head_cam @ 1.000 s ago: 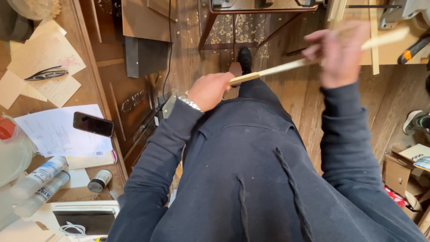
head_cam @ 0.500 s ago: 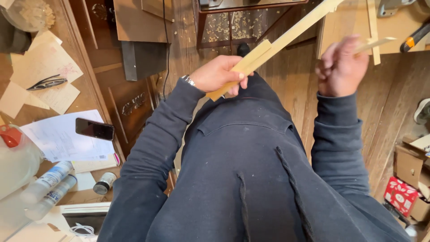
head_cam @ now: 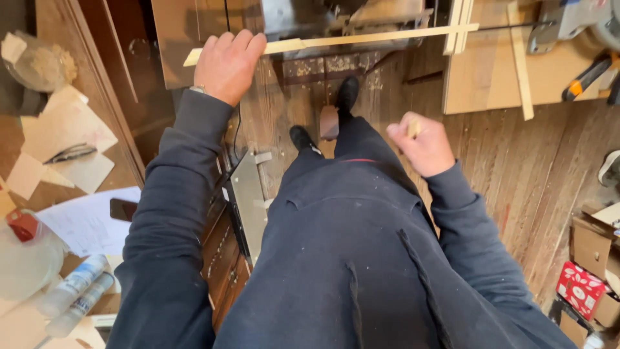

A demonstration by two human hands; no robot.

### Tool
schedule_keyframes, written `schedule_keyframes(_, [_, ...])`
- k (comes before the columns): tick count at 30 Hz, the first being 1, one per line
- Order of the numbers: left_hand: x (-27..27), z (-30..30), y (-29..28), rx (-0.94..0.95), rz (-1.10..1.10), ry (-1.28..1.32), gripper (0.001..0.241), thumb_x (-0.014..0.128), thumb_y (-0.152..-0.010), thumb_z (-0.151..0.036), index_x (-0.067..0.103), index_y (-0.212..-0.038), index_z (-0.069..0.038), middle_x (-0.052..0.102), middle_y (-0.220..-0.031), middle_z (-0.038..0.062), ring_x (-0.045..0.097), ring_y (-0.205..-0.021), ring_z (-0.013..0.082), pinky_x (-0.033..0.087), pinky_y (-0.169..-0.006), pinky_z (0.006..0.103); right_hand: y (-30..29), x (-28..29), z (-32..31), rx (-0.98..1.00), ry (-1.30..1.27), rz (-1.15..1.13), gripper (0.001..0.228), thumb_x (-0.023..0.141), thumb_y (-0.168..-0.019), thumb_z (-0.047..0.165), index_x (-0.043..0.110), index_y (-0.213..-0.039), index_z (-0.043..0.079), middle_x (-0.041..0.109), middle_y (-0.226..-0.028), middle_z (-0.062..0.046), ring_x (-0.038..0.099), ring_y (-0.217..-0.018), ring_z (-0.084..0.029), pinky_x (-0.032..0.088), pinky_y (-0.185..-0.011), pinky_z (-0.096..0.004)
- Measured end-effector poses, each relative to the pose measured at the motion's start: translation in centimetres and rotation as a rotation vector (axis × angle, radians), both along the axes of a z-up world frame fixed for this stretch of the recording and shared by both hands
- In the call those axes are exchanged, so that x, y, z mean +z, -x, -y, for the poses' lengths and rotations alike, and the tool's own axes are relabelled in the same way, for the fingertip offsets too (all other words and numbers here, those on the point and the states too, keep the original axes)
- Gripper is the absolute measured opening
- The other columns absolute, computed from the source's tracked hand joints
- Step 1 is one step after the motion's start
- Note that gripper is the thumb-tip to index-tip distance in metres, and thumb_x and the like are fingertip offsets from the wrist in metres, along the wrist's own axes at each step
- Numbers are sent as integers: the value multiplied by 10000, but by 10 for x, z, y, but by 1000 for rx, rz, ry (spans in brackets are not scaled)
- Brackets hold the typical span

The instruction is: Measuring and cutting small wooden strips using a manual molding cutter and a miter saw in a workshop.

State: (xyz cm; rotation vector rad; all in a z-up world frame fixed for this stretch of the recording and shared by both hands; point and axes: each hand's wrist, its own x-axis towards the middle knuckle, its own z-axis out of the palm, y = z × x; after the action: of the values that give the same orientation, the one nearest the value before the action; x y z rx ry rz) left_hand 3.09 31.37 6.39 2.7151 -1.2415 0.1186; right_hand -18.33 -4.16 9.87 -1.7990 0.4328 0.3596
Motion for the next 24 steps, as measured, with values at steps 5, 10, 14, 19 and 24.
schedule_keyframes(5, [-35, 12, -30, 50, -71, -23, 229, 586, -955, -89, 623, -1179, -116, 592, -1001, 54, 614, -919, 265, 476, -789, 406, -22, -8, 10, 170, 107, -34, 345, 730, -1000, 222, 545, -770, 45, 526, -656, -30, 464, -627, -102, 435, -571, -303])
schedule_keyframes(10, [-67, 14, -40, 30, -296, -2, 176, 567, -985, -78, 608, -1155, -87, 618, -995, 113, 638, -881, 330, 496, -760, 458, -63, 19, -7, 431, 278, 49, 296, 752, -947, 225, 578, -805, 33, 559, -708, -135, 542, -642, -321, 459, -619, -402])
schedule_keyframes(14, [-72, 16, -52, 1, -310, -83, 215, 547, -950, -70, 604, -1155, -101, 652, -1012, 114, 662, -927, 339, 525, -819, 450, -111, 20, -41, 485, 270, 277, 166, 704, -955, 156, 597, -898, 43, 587, -842, -143, 588, -792, -358, 479, -710, -425])
schedule_keyframes(19, [-44, 20, -55, -110, -261, -126, 628, 530, -950, -72, 445, -1566, -159, 670, -889, 136, 692, -773, 333, 548, -653, 456, -170, -4, -100, 555, 365, 624, 290, 722, -967, 136, 626, -1215, 22, 639, -1222, -169, 601, -1085, -381, 505, -940, -442])
schedule_keyframes(24, [-56, 13, -54, -118, -269, -93, 703, 543, -947, -59, 366, -1625, -112, 664, -856, 142, 682, -705, 341, 539, -612, 453, -190, -57, -124, 565, 579, 618, 601, 683, -796, 50, 578, -1381, -39, 612, -1322, -226, 596, -1156, -408, 485, -992, -458])
